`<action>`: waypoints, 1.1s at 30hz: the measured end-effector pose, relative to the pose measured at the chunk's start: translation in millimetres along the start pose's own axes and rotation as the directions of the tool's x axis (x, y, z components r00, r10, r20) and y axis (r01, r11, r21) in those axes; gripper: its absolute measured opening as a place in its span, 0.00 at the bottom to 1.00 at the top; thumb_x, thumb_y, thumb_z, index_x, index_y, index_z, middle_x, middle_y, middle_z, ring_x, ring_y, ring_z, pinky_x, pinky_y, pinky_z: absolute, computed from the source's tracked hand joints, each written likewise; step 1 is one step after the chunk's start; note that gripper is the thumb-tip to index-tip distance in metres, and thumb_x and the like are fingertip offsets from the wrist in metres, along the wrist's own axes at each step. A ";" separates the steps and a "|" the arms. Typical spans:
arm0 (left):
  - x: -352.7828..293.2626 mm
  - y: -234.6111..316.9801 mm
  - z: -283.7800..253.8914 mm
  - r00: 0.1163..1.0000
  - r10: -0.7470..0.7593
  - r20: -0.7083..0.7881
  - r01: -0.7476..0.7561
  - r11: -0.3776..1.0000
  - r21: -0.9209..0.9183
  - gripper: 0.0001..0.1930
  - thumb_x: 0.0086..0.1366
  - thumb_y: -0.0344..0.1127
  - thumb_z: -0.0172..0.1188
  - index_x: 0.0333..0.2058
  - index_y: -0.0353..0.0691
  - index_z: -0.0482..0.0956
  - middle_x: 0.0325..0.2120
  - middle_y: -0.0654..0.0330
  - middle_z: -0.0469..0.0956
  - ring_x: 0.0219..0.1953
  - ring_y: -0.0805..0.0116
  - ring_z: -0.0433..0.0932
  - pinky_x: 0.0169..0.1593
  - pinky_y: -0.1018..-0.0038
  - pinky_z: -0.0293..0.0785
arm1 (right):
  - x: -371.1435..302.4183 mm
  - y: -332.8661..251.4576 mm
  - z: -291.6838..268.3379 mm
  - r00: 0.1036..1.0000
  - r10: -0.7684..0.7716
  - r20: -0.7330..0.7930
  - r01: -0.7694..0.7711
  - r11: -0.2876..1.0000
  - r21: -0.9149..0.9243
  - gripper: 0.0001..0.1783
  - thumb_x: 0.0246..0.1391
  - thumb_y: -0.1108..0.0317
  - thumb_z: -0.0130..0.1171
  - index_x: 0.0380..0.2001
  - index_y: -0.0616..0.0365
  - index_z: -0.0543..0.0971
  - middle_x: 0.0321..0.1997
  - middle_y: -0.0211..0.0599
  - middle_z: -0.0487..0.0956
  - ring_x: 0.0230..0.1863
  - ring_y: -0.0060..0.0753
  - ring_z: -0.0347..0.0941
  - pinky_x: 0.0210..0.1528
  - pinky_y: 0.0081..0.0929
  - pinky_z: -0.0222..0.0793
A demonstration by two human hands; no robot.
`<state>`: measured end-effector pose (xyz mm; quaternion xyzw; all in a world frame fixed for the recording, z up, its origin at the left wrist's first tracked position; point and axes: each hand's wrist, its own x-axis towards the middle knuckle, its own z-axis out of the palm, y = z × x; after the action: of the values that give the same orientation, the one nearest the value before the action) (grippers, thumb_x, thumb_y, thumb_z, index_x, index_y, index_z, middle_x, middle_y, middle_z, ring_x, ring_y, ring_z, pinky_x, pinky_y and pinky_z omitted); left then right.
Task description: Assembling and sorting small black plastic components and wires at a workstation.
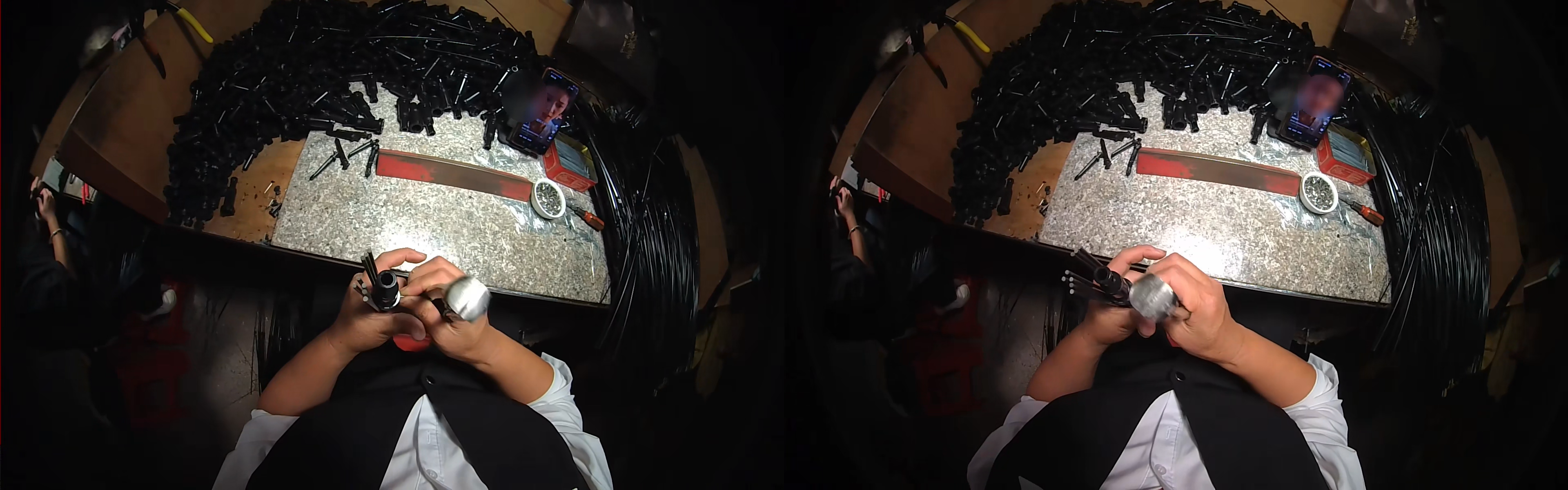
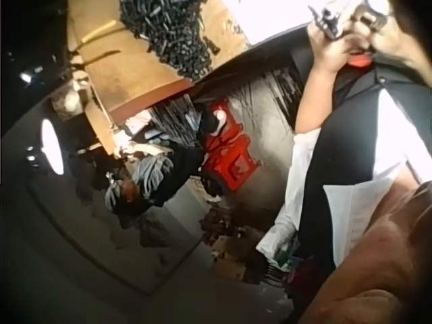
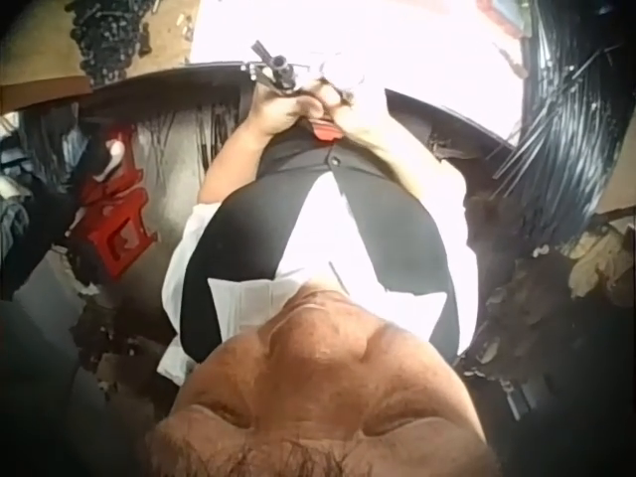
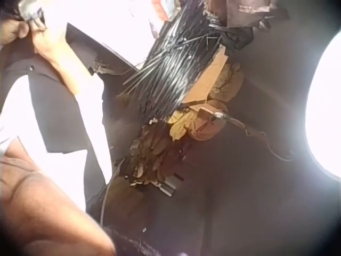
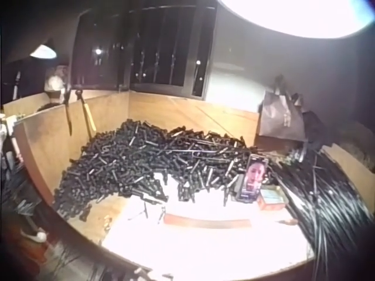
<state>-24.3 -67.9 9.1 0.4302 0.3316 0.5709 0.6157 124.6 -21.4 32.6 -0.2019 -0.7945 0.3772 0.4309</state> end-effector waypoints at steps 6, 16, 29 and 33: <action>-1.2 -5.9 -12.1 0.999 0.039 0.015 -0.038 0.996 -0.082 0.53 0.34 0.45 0.76 0.57 0.29 0.55 0.26 0.67 0.78 0.33 0.81 0.75 0.39 0.83 0.70 | 23.5 -17.3 -5.8 0.893 0.402 0.202 -0.430 0.895 0.119 0.13 0.45 0.70 0.64 0.29 0.65 0.71 0.28 0.34 0.71 0.26 0.29 0.68 0.31 0.24 0.65; -7.1 3.1 -37.8 0.998 0.054 0.043 -0.043 0.975 -0.216 0.55 0.33 0.52 0.74 0.56 0.24 0.58 0.11 0.77 0.60 0.17 0.88 0.60 0.23 0.87 0.55 | 7.4 -27.1 -33.5 0.742 0.548 0.385 -0.574 0.817 -0.058 0.21 0.43 0.68 0.67 0.40 0.62 0.70 0.28 0.31 0.70 0.27 0.21 0.67 0.29 0.22 0.63; -5.2 8.7 -35.2 0.996 -0.074 0.044 0.067 0.985 0.159 0.44 0.26 0.65 0.70 0.38 0.32 0.78 0.31 0.61 0.78 0.32 0.76 0.75 0.36 0.80 0.70 | -11.4 -36.1 -45.3 0.903 0.084 0.421 0.272 0.648 -0.711 0.36 0.38 0.76 0.59 0.57 0.60 0.67 0.21 0.34 0.62 0.19 0.31 0.64 0.18 0.28 0.60; -2.8 13.7 -31.4 0.992 -0.097 0.078 0.083 0.983 0.166 0.45 0.26 0.66 0.67 0.37 0.32 0.78 0.32 0.60 0.79 0.34 0.73 0.76 0.38 0.78 0.72 | -10.1 -37.6 -48.8 0.906 0.054 0.419 0.296 0.627 -0.720 0.35 0.38 0.76 0.57 0.56 0.59 0.68 0.22 0.33 0.62 0.20 0.30 0.63 0.19 0.28 0.60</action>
<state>-58.5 -66.2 8.5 0.4875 0.3695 0.4944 0.6176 171.1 -31.1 73.1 -0.2289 -0.9610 0.0046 0.1554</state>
